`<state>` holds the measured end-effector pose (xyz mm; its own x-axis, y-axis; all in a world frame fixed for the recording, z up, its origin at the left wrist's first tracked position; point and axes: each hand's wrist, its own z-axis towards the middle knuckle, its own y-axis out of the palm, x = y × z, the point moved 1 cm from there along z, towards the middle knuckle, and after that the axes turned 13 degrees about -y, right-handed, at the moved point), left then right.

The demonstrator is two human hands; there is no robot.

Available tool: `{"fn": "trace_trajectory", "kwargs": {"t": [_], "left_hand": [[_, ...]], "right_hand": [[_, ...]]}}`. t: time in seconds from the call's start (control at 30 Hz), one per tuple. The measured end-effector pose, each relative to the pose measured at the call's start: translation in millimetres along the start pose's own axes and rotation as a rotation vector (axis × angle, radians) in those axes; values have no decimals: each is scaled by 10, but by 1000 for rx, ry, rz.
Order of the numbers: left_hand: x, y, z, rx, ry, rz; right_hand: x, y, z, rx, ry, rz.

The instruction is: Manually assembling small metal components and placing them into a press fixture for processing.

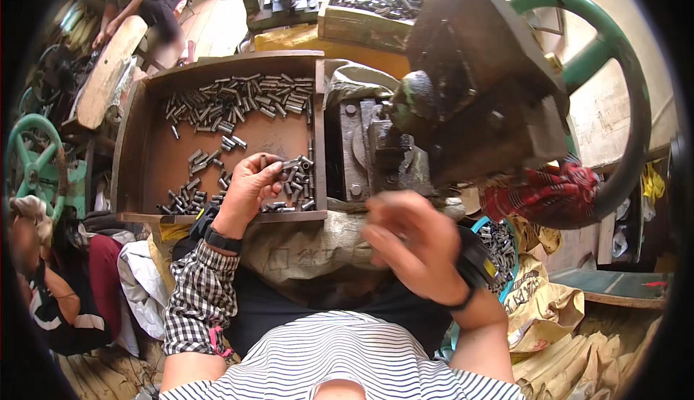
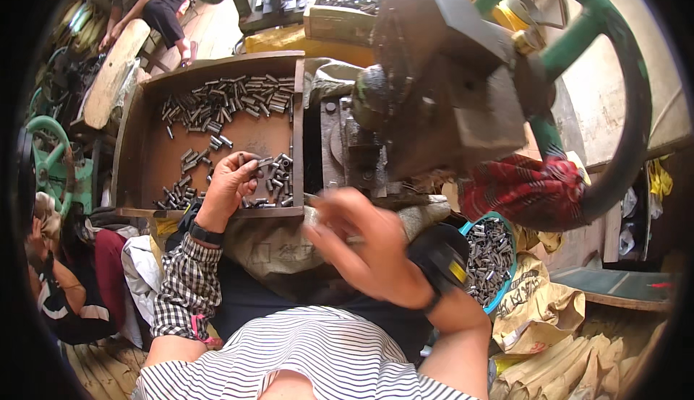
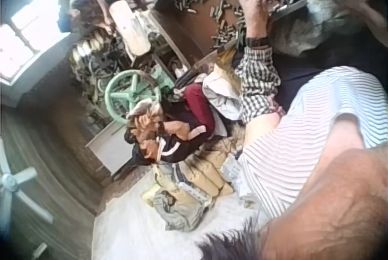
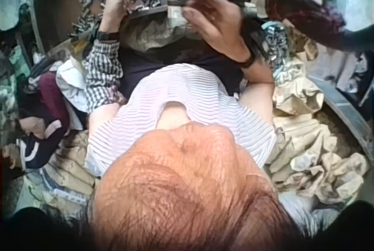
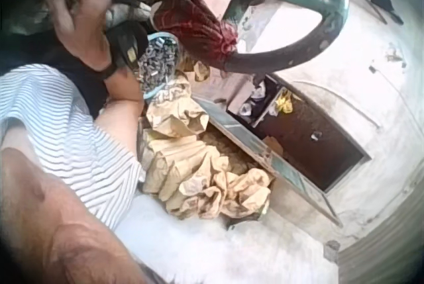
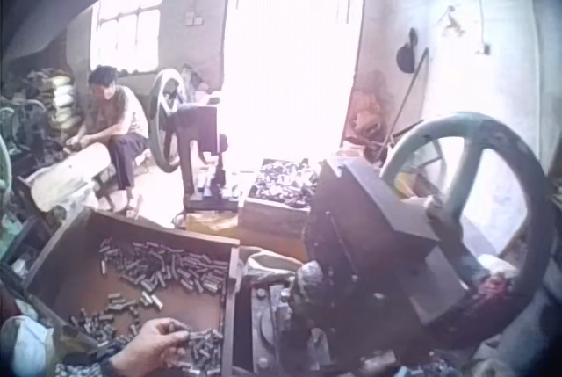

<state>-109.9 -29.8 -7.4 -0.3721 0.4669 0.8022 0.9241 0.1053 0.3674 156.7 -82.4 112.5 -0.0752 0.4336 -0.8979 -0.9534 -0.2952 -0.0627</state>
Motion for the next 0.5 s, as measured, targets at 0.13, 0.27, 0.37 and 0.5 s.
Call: {"fn": "trace_trajectory", "kwargs": {"t": [0.13,0.27,0.37,0.5], "left_hand": [[-59,-57,-165,45,-44,0],[-133,282,-246,3,-70,94],[-128,537,-253,-58,-125,75],[-104,830,17,-134,-85,108]], "right_hand": [[-553,-841,-580,455,-486,-392],[-681,-1544,-469,666,-520,-1339],[-44,-2133,-561,702,-458,-936],[180,-1896,-309,897,-489,-524]]}}
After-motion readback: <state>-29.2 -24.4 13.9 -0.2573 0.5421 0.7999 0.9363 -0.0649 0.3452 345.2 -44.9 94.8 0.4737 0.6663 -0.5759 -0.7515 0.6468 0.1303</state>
